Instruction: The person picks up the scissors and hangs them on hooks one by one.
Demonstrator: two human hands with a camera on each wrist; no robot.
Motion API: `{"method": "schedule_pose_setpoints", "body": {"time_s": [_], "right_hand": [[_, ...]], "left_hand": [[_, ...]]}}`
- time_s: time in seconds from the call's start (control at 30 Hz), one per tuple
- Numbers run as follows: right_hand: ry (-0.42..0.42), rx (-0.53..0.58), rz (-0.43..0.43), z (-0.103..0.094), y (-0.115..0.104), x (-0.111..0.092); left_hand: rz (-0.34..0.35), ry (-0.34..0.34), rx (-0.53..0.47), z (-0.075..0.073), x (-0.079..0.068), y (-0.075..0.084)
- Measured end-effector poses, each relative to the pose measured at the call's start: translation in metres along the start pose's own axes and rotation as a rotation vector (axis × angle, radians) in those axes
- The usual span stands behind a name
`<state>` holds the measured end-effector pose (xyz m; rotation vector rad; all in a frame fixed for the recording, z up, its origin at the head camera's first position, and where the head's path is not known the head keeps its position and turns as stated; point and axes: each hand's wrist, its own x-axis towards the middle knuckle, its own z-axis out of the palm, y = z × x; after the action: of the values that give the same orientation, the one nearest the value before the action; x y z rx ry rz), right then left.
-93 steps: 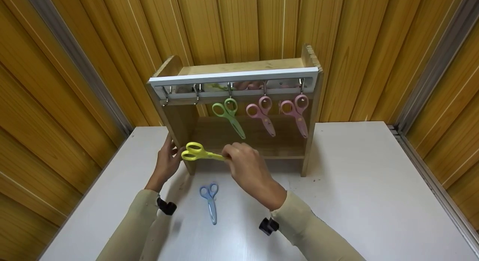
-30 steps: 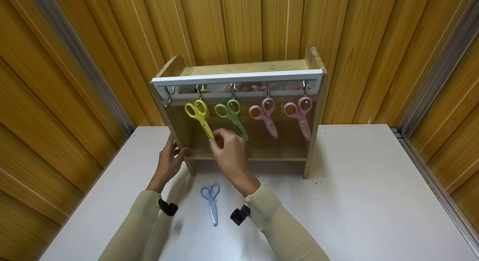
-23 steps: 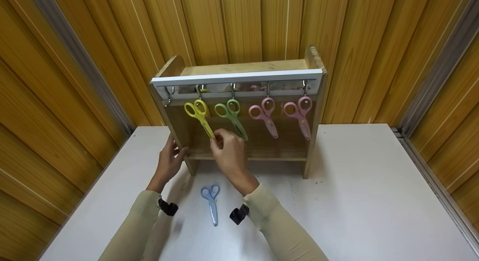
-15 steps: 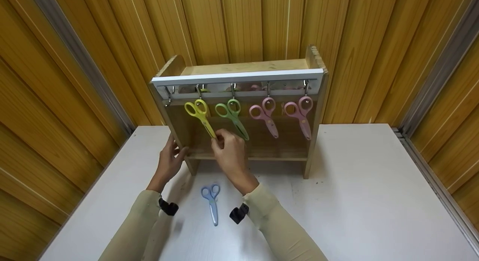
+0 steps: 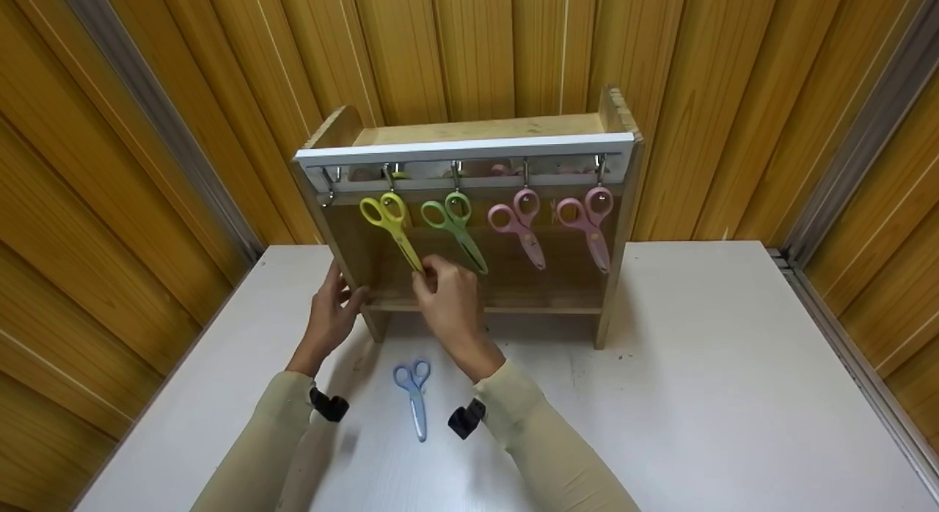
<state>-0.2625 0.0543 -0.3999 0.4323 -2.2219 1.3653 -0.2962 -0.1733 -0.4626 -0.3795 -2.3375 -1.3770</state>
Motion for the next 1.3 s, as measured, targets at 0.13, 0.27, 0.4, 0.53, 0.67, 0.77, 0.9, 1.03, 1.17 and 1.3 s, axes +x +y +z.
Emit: {"method": "schedule_pose_setpoints", "body": {"time_s": [0.13,0.27,0.4,0.53,0.67,0.77,0.9,1.03,1.17,1.3], "right_hand": [[-0.008,-0.004,0.01,0.0,0.001,-0.001],[-0.012,-0.001,0.023,0.001,0.001,0.0],[-0.014,-0.005,0.024,0.0,0.002,0.0],[-0.015,-0.013,0.015,0.001,0.003,0.001],[-0.022,-0.001,0.023,0.0,0.003,0.001],[-0.028,0.003,0.032,0.0,0.003,0.0],[-0.037,-0.006,0.042,0.0,0.002,0.0],[-0.054,-0.026,0.062,0.0,0.003,-0.003],[-0.08,-0.038,0.079,0.0,0.006,-0.009],[-0.123,-0.041,0.104,0.0,0.01,-0.019]], "left_hand": [[0.008,0.002,0.01,0.0,0.0,-0.001],[0.016,0.008,0.013,0.0,0.0,-0.002],[0.006,0.01,0.015,0.0,0.001,0.0],[0.012,0.014,0.022,0.001,0.001,0.001],[0.006,0.014,0.025,0.0,0.0,0.002],[-0.011,0.009,0.024,0.0,0.0,0.003],[-0.015,0.008,0.022,0.001,0.001,0.003],[-0.014,0.008,0.019,0.001,0.001,0.003],[-0.023,0.005,0.022,0.001,0.001,0.003],[-0.036,0.006,0.012,0.0,0.001,0.002]]}}
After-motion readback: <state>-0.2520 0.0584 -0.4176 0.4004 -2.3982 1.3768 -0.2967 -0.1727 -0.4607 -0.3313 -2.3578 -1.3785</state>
